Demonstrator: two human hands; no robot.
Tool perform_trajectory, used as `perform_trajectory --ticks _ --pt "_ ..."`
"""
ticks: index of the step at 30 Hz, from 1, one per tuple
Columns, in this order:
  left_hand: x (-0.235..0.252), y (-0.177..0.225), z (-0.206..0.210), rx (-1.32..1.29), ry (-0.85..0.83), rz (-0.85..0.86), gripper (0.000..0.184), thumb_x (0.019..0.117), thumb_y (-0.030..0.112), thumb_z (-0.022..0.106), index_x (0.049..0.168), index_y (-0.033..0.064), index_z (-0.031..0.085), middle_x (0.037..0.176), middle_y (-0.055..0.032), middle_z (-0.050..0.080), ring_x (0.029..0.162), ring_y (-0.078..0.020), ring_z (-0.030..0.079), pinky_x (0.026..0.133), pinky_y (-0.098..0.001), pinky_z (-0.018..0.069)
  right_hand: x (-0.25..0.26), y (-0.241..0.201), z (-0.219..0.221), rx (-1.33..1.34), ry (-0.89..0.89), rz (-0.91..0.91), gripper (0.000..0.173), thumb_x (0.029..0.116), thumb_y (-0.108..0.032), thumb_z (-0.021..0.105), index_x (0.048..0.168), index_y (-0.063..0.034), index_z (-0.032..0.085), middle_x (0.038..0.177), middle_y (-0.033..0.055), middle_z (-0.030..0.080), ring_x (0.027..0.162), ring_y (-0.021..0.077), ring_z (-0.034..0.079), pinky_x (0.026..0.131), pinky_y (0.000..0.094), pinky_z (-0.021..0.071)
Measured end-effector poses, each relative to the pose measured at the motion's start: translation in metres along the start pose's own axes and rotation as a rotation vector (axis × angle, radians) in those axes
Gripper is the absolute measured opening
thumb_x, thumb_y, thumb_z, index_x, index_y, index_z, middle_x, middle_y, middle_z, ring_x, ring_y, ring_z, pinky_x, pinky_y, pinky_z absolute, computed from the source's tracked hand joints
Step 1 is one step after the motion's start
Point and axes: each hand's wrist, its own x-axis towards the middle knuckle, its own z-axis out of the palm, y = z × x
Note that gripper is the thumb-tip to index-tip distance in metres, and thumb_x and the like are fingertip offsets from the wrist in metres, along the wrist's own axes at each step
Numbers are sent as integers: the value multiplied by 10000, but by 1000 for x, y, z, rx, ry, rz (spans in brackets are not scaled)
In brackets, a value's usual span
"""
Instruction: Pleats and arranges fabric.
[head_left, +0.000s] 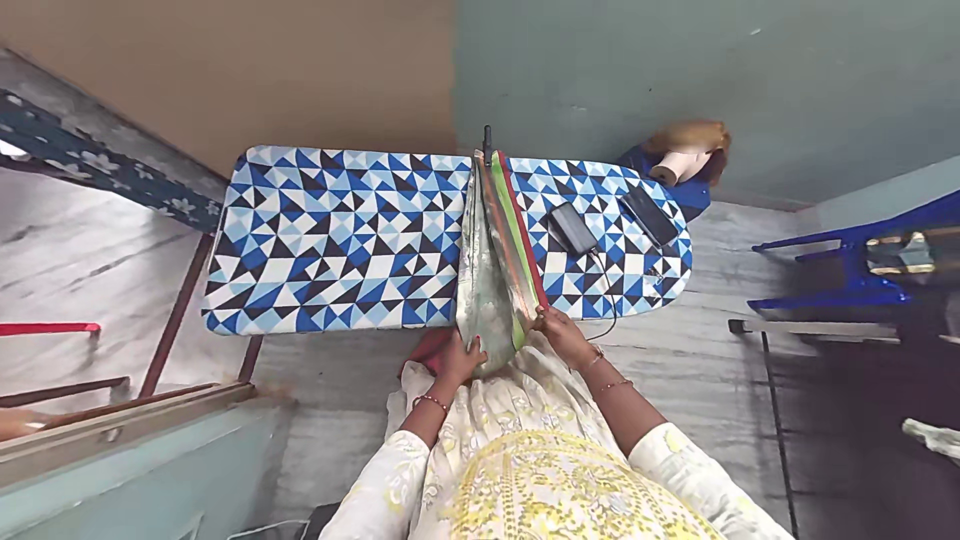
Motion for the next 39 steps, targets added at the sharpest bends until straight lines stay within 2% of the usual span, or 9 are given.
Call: perform_trajectory --ticks 2,5,9,17,20,25,29,35,39 --pt "3 -6 -1 -196 -47 -31 876 835 144 812 1521 -86 318 1427 -300 528 1343 -361 536 1145 -479 420 -1 0 1 21 -35 52 286 1073 -187 315 1182 -29 527 887 -11 631 814 75 630 823 289 542" --pt "2 -20 -8 -584 -144 -66 705 970 91 663 1542 -57 280 1482 -271 467 1308 -305 554 1082 -428 488 -3 2 -3 -56 -116 163 403 1105 -227 290 1355 36 465 1060 74 644 942 126 653 888 334 552" --pt "6 -44 -13 -743 -187 -30 560 1077 222 463 1547 -29 288 1479 -218 470 1266 -223 553 1062 -372 470 -10 10 -11 -190 -159 218 395 1094 -225 335 1337 33 511 1127 81 639 1012 112 640 925 325 545" --pt "17 -28 -25 -636 -307 -10 363 1082 188 464 1305 -92 522 1178 -142 611 1024 -110 588 945 -283 489 -18 25 -15 -124 -127 173 286 1036 -165 407 1187 -2 587 1040 31 694 975 105 666 928 325 548" --pt "27 -30 -20 -552 -382 23 380 1070 193 502 1324 -90 519 1172 -166 632 1022 -144 628 950 -325 517 -20 21 -16 -113 -99 179 260 1030 -152 400 1157 -23 586 971 10 688 910 99 665 888 324 554" --pt "20 -19 -27 -38 -258 110 574 944 298 722 1335 -94 570 1350 -279 592 1279 -378 578 1118 -528 427 -20 14 -23 -73 -47 149 271 1054 -152 344 1074 -46 592 909 7 684 856 100 672 844 324 567" --pt "-6 6 -41 102 -145 97 572 994 326 649 1400 -60 536 1492 -271 473 1346 -400 522 1133 -530 419 -23 5 -24 -20 -20 139 286 1065 -184 343 1065 -66 604 884 10 691 820 111 680 799 332 583" --pt "-25 27 -62 -50 98 251 458 978 182 633 1343 -90 585 1306 -285 598 1014 -350 668 917 -466 546 -37 -18 -14 67 -50 127 300 1063 -202 319 1120 -84 589 943 9 730 864 114 715 797 322 604" --pt "-6 4 -49 93 -124 185 411 1040 199 545 1347 -72 582 1390 -287 555 1210 -401 614 1060 -510 480 -38 -12 -12 92 -88 156 305 1054 -210 340 1143 -57 588 964 39 730 867 144 718 799 349 605"
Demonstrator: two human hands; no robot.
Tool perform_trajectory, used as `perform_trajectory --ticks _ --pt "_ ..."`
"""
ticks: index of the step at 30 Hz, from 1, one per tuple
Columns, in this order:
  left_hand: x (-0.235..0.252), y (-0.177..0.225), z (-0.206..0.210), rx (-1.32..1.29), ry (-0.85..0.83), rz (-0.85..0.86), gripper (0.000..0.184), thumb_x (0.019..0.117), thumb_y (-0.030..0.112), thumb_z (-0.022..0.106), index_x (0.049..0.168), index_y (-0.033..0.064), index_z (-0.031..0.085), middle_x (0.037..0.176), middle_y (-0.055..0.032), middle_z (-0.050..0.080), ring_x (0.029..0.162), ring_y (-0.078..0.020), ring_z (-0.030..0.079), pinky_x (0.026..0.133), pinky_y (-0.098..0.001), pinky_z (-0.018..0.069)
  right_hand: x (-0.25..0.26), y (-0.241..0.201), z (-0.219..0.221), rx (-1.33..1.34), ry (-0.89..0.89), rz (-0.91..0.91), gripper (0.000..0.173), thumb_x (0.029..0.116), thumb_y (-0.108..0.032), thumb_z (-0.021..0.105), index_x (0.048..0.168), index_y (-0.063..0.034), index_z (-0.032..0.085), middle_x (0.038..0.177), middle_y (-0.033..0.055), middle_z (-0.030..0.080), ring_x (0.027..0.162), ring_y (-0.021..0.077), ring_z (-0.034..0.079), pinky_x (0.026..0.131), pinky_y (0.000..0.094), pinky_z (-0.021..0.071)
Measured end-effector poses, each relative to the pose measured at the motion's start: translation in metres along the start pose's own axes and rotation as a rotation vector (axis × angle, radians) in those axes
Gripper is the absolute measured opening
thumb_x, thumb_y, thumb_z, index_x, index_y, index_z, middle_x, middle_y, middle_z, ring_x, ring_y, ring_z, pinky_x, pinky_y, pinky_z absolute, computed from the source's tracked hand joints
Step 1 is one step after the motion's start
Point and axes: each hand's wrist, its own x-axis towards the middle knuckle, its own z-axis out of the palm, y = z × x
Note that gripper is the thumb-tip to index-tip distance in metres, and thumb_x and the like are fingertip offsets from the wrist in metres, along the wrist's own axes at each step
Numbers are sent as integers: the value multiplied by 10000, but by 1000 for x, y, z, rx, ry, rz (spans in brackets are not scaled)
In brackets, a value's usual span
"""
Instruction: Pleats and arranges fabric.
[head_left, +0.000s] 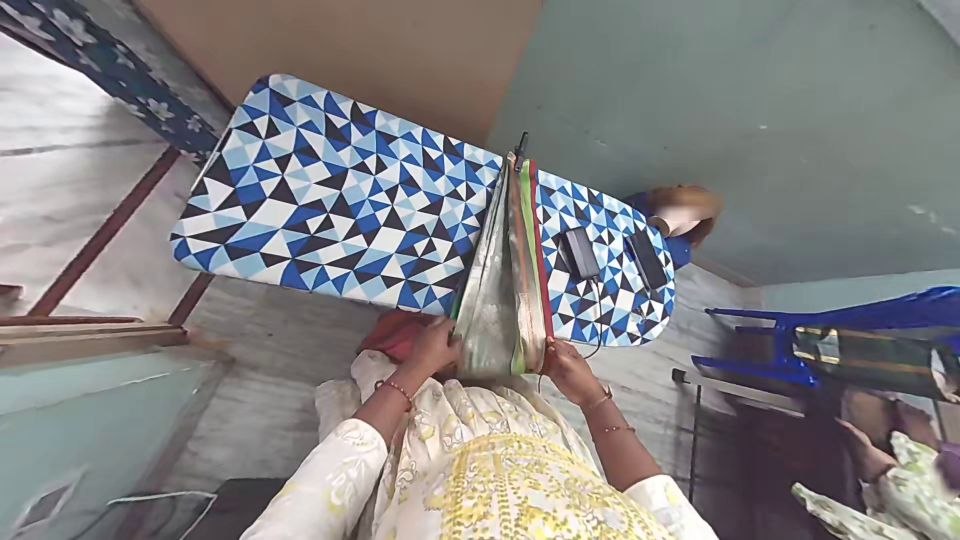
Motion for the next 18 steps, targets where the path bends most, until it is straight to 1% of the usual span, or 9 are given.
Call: perform_trajectory --ticks 2,5,6,8,10,11,15,16,18 --pt "-7 14 -4 -46 -3 48 389 1042 171 544 1344 -69 591 1371 -273 568 1162 -367 642 1032 -461 511 3 -1 2 25 2 -25 286 1034 -209 382 1121 -60 611 958 36 740 863 137 721 798 350 607" --pt "-21 26 2 -41 154 97 392 1013 200 568 1302 -55 639 1304 -254 608 1058 -343 677 942 -461 555 -1 3 -1 15 41 -43 267 1030 -201 408 1127 -52 607 949 43 741 850 139 726 787 340 612" --pt "-18 22 5 31 170 74 410 1011 234 573 1312 -35 641 1327 -245 603 1120 -358 659 978 -489 536 3 5 -3 -22 73 -37 264 1041 -186 401 1127 -36 600 932 53 732 836 142 720 779 341 611" --pt "-13 9 10 211 89 -12 464 1025 306 552 1391 25 602 1429 -220 556 1330 -386 533 1092 -556 434 6 16 -10 -116 165 -8 264 1070 -156 395 1138 5 593 914 68 699 824 148 697 785 349 599" --pt "-15 6 6 330 43 -39 498 1032 335 540 1477 113 547 1482 -160 540 1425 -372 434 1132 -598 337 11 25 -15 -161 250 -3 257 1081 -146 409 1147 28 587 912 77 674 827 147 679 799 348 590" --pt "-20 9 3 332 102 7 484 1025 326 549 1468 135 567 1448 -146 577 1416 -375 444 1128 -619 320 12 27 -15 -163 279 -9 256 1079 -145 413 1152 30 586 910 75 669 824 144 674 798 344 587" --pt "-25 19 3 229 577 335 393 917 288 619 1261 140 738 1158 -123 738 1237 -415 597 1044 -682 346 9 29 -12 -152 275 -15 247 1073 -160 412 1146 1 584 902 49 674 815 133 679 780 339 592" --pt "-18 12 3 215 601 340 380 916 271 617 1247 134 745 1154 -133 738 1230 -416 606 1056 -681 344 10 28 -11 -148 268 -8 248 1077 -155 416 1155 6 587 903 54 673 814 136 678 777 339 591" --pt "-7 -11 2 167 512 231 345 974 206 595 1279 109 724 1190 -183 712 1202 -402 626 1095 -641 370 12 31 -10 -140 264 9 240 1082 -139 420 1163 13 588 901 60 668 808 137 673 782 336 590"
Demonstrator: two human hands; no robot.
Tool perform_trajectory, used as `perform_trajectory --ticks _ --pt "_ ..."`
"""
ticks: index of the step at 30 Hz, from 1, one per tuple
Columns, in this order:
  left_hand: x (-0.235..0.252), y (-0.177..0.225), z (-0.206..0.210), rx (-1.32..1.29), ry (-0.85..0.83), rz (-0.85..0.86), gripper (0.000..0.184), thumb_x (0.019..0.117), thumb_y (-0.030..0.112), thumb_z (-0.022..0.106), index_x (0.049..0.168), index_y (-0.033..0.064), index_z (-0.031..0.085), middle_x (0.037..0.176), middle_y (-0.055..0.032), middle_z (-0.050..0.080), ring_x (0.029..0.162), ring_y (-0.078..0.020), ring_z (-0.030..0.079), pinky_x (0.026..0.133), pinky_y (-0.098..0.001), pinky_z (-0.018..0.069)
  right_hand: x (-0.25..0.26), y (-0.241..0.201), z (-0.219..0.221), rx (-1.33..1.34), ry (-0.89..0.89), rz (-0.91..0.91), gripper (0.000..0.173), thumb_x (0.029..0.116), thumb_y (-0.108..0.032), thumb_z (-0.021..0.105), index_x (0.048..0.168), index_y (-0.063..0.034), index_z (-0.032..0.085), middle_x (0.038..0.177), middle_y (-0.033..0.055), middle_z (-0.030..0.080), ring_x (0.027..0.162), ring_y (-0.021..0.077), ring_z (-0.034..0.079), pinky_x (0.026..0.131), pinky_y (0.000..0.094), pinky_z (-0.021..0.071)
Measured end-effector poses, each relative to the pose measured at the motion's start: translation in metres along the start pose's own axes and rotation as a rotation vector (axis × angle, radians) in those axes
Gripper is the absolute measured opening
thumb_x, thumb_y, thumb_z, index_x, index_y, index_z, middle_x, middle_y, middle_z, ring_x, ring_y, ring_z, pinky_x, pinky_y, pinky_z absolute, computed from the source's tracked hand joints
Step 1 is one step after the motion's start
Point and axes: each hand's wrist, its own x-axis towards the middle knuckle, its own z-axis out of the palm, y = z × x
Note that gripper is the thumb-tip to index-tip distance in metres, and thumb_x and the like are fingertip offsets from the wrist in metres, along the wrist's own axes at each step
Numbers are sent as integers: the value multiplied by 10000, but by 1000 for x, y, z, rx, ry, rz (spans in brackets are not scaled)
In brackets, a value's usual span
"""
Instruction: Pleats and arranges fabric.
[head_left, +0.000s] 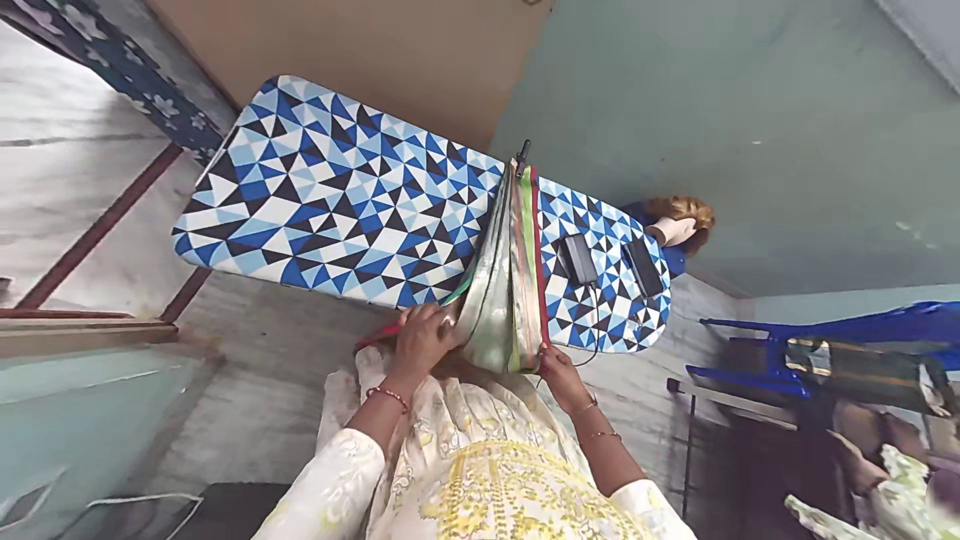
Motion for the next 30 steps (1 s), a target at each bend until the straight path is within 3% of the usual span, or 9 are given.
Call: perform_trajectory --ticks 2,6,9,15,18,23,25,28,30 --pt "-1 -14 -2 -83 -42 -95 331 997 161 581 1290 82 713 1204 -217 691 1149 -401 645 1062 -602 426 4 1 -1 -3 -4 -6 274 1086 -143 417 1214 37 579 937 85 680 831 153 682 800 350 591" --pt "-18 -15 -7 -233 56 -52 327 954 126 613 1253 55 725 1209 -220 690 1105 -379 676 951 -557 535 -1 4 -1 4 30 19 275 1096 -150 392 1210 31 565 949 97 682 846 160 687 810 362 594" --pt "-17 -39 1 -163 -53 -170 347 1005 96 559 1329 68 679 1324 -227 641 1193 -396 639 1008 -573 502 2 2 2 21 19 34 265 1096 -137 395 1206 34 566 931 95 681 832 164 688 804 361 594" --pt "-17 -66 11 -151 -44 -238 347 1024 77 511 1333 60 669 1357 -241 613 1225 -404 620 1034 -567 492 -1 5 3 4 -28 31 246 1071 -122 429 1218 17 568 973 84 680 864 154 682 795 351 591" --pt "-15 -71 6 -111 -138 -309 363 1030 79 502 1363 88 649 1403 -235 575 1223 -404 617 1026 -560 497 1 7 2 18 -35 -2 248 1047 -102 449 1213 32 574 973 84 680 868 153 681 818 353 589" --pt "-26 -69 12 -87 61 -177 326 921 94 649 1238 60 721 1426 -257 548 1312 -486 507 1075 -655 391 1 10 2 48 -27 -19 149 1037 -90 482 1122 -7 572 925 52 666 823 133 670 792 334 588" --pt "-28 -53 12 -152 88 -93 309 900 92 673 1193 13 728 1419 -280 542 1327 -485 495 1100 -623 400 0 12 2 65 -43 -13 163 1037 -99 484 1142 -8 568 936 53 670 831 139 675 797 344 590" --pt "-26 -11 5 -379 -207 -93 332 949 70 632 1259 -41 668 1304 -224 647 1203 -309 638 1042 -429 514 -1 10 4 94 -79 -7 189 1040 -100 468 1188 -8 543 986 63 676 874 152 684 831 359 591" --pt "-18 14 5 -577 -552 -172 450 948 13 625 1385 -66 555 1355 -214 621 1236 -256 630 1078 -371 500 -1 10 5 118 -96 -14 195 1040 -98 463 1196 -11 541 993 63 682 876 156 686 833 367 592"
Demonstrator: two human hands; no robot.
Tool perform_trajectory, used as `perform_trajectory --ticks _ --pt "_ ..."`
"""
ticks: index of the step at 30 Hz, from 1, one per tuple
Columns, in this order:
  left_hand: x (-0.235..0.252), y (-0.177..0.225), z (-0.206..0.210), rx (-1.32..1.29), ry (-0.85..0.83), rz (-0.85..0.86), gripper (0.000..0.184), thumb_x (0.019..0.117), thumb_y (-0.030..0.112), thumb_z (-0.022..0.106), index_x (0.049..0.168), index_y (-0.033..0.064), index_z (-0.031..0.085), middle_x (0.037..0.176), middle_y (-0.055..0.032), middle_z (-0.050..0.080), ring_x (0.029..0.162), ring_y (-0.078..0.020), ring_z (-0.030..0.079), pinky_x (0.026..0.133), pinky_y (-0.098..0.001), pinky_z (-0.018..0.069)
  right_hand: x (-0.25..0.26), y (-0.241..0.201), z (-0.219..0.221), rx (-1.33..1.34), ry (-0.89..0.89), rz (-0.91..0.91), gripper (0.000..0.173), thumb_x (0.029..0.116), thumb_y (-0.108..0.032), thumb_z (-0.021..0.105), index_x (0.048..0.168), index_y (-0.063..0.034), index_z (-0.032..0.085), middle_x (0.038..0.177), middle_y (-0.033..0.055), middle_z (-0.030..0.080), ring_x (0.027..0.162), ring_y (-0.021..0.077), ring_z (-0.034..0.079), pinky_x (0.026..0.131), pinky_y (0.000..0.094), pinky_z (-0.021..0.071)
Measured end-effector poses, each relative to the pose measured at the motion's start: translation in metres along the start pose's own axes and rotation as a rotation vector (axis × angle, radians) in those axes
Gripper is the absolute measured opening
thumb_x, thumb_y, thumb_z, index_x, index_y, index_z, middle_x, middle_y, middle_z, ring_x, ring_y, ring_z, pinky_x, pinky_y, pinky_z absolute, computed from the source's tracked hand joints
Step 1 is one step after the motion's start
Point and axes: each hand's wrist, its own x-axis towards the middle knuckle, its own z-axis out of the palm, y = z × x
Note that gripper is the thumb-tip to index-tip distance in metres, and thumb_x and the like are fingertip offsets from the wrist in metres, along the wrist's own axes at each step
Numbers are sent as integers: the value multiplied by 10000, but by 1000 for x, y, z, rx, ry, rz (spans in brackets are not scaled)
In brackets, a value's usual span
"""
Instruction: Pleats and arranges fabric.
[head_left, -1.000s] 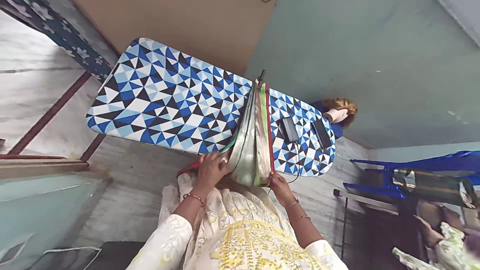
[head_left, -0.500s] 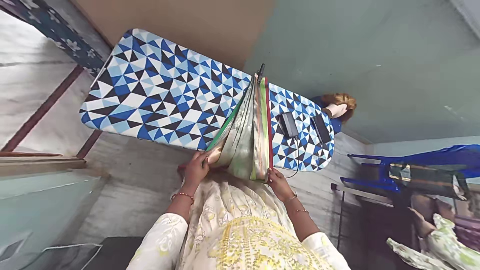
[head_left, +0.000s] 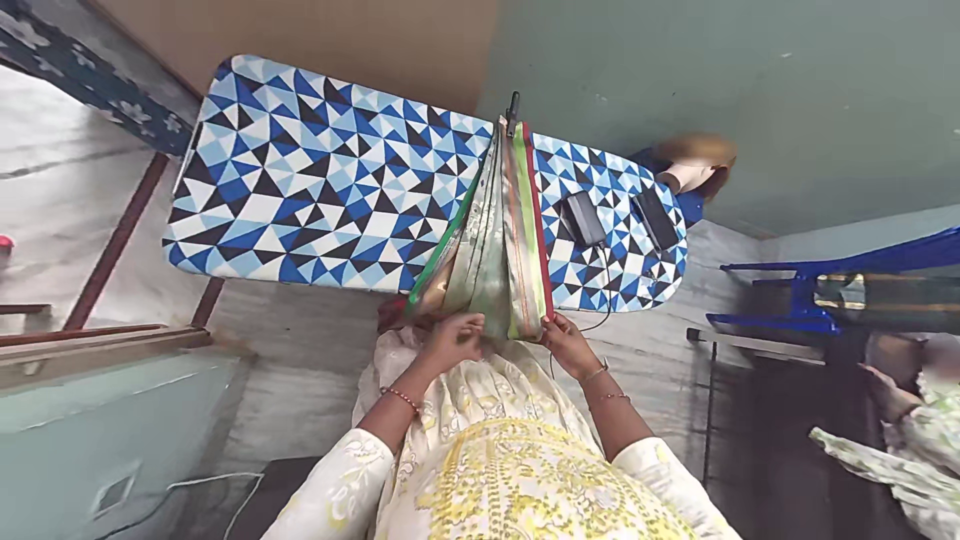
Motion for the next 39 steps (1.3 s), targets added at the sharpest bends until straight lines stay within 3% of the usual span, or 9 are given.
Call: perform_trajectory --ticks 3,9,16,22,25,29,31,35,39 --pt "16 12 27 -159 -234 -108 656 897 -47 681 1496 -69 414 1487 -236 508 1351 -251 545 1137 -352 436 -1 -1 0 32 -16 -8 197 1030 -89 458 1195 -18 539 1004 61 685 889 157 689 844 376 593" --pt "31 16 55 -245 -179 -193 682 1007 60 600 1577 -54 243 1575 -265 383 1434 -301 453 1165 -386 406 -1 1 -1 79 -71 -16 262 1044 -107 376 1252 -19 510 1051 69 688 950 160 690 891 373 577" --pt "32 2 55 -398 -200 -229 683 1013 105 565 1593 -5 222 1586 -233 371 1415 -291 462 1109 -436 455 1 -6 0 25 -192 41 392 1026 -155 441 1386 2 445 1176 86 669 1055 172 677 957 388 565" --pt "36 -17 51 -217 -181 -286 725 913 11 698 1535 -31 328 1523 -263 428 1328 -340 540 1052 -463 503 2 -14 -4 -157 -210 63 273 992 -108 554 1244 -3 538 1041 7 692 971 72 668 922 292 551" --pt "36 -24 49 -125 -204 -272 705 885 23 741 1492 -46 388 1476 -263 477 1289 -335 567 1059 -444 493 4 -14 -5 -329 -226 119 150 1004 -147 564 1117 -50 580 872 -66 624 797 6 596 796 232 516" --pt "36 -31 49 -90 -203 -243 727 849 26 774 1475 -50 411 1449 -272 504 1275 -353 581 1064 -457 492 5 -8 -10 -378 -253 131 213 1032 -169 511 1181 -24 560 937 -40 614 861 11 594 846 240 511" --pt "37 -34 49 -124 -212 -242 770 839 24 781 1497 -34 385 1480 -268 478 1302 -357 564 1066 -469 493 5 -4 -13 -339 -256 127 228 1022 -178 505 1189 -29 551 974 -33 632 905 20 613 880 254 516" --pt "33 -26 51 -221 -265 -280 712 976 69 621 1581 36 245 1535 -281 404 1215 -345 624 980 -469 551 3 4 -12 -244 -293 135 384 1008 -151 516 1345 27 465 1144 48 647 1049 81 642 976 306 532" --pt "29 -13 51 -306 -353 -317 803 992 89 595 1622 52 99 1552 -280 375 1239 -287 598 993 -393 527 0 6 -7 -190 -308 165 442 984 -122 558 1381 18 422 1178 55 651 1074 92 648 982 304 535"
